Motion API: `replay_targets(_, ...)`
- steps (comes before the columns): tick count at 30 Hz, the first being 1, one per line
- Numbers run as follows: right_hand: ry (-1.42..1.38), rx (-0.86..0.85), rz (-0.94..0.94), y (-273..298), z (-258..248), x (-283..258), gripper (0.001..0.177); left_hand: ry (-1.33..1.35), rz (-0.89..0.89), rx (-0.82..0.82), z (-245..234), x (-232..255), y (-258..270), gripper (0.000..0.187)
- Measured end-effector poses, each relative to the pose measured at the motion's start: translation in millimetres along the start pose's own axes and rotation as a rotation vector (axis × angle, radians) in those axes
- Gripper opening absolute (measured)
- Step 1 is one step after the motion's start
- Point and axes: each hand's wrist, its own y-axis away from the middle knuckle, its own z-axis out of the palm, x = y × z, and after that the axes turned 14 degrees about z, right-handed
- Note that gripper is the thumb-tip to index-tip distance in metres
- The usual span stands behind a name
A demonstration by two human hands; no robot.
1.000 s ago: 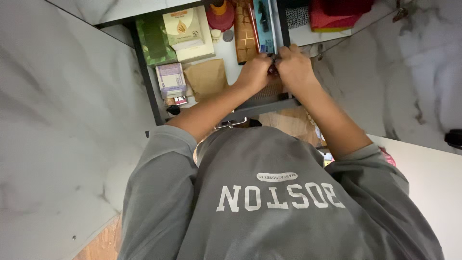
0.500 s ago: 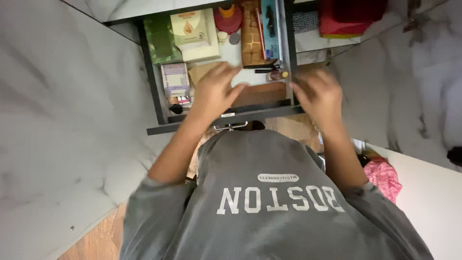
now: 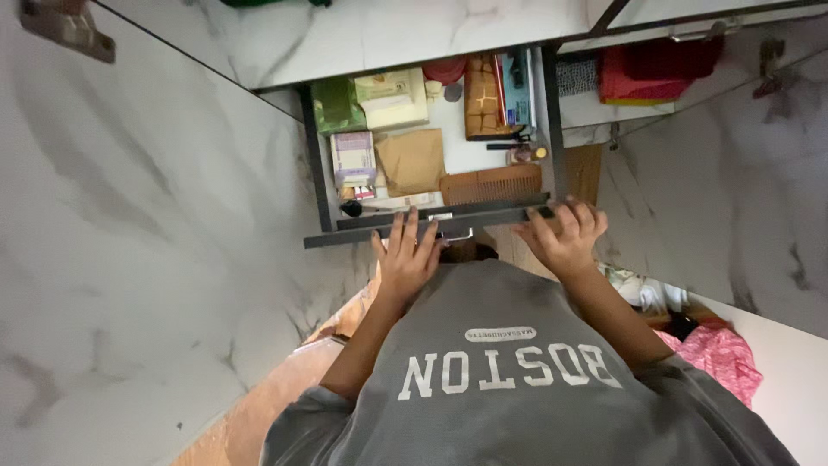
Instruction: The person removes various items from a mirrored cabinet, including a comb, a small container, a cloth, and several boxes, placing them on a nearby table. They then use a blue cloth to wipe the interior shelves and surfaces of the cabinet.
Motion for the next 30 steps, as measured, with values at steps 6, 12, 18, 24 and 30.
replay_targets(6,-0.004,0.096,0.060,47.4,37.3,-18.1,0.026,-0.087,-0.119,0.010,44.3,10.0,11.5,0.056)
replay_targets(12,0.100,0.039,0.211,26.2,97.8,-45.6,0.051,0.047,-0.198,0.096,72.4,-17.6,-17.2,0.066)
replay_targets(18,-0.075,-0.153,0.372,-4.2,129.4,-46.1,0.074,0.068,-0.147,0.056,84.6,-69.5,-60.1,0.071)
replay_targets(24,-0.087,-0.324,0.435,-43.3,143.0,-23.3,0.084,0.066,-0.163,0.002,106.2,-110.4,-95.1,0.080)
replay_targets(30,-0.289,-0.417,0.425,-57.6,126.6,18.7,0.076,0.008,-0.234,0.010,134.6,-118.1,-111.6,0.078)
